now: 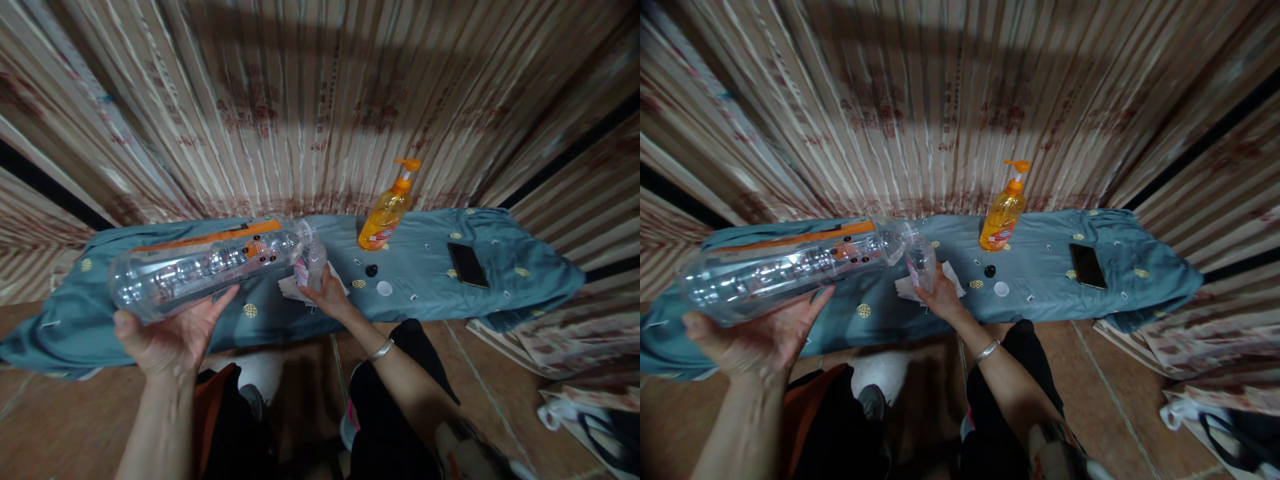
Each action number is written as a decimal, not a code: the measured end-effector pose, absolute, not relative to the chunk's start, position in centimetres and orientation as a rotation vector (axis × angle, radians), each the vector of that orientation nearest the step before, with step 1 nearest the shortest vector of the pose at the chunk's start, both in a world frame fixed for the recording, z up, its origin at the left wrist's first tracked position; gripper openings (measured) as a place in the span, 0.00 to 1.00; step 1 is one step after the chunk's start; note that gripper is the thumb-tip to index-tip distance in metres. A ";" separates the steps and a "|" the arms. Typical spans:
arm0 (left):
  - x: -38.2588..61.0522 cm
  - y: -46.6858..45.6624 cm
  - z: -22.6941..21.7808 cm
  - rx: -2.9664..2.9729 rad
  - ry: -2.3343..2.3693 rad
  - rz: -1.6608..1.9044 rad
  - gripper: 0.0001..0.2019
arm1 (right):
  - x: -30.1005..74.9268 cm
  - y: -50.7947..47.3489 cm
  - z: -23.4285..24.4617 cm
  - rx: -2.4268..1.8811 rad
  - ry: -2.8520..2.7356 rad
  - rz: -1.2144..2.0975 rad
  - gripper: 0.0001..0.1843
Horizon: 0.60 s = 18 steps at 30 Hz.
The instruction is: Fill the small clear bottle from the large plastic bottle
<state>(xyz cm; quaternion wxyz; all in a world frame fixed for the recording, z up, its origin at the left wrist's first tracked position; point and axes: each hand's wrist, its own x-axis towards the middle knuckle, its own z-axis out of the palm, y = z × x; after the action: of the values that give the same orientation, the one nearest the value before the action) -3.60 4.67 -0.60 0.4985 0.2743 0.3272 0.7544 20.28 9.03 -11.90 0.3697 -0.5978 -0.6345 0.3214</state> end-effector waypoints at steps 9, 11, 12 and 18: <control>-3.6 4.7 -0.7 0.662 0.808 1.823 0.54 | 20.4 9.1 -12.3 -1.532 -1.632 0.800 0.40; -3.7 4.7 -0.7 0.659 0.796 1.816 0.54 | 20.4 9.1 -12.3 -1.546 -1.636 0.798 0.40; -3.7 4.7 -0.7 0.656 0.787 1.812 0.55 | 20.4 9.1 -12.4 -1.549 -1.637 0.796 0.40; -3.7 4.7 -0.6 0.676 0.786 1.817 0.55 | 20.3 9.1 -12.7 -1.533 -1.636 0.767 0.39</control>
<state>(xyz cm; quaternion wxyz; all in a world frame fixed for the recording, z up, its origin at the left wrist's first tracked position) -3.66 4.73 -0.65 0.5011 0.2796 0.3253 0.7516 20.33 9.11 -12.69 0.3764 -0.5995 -0.6396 0.2998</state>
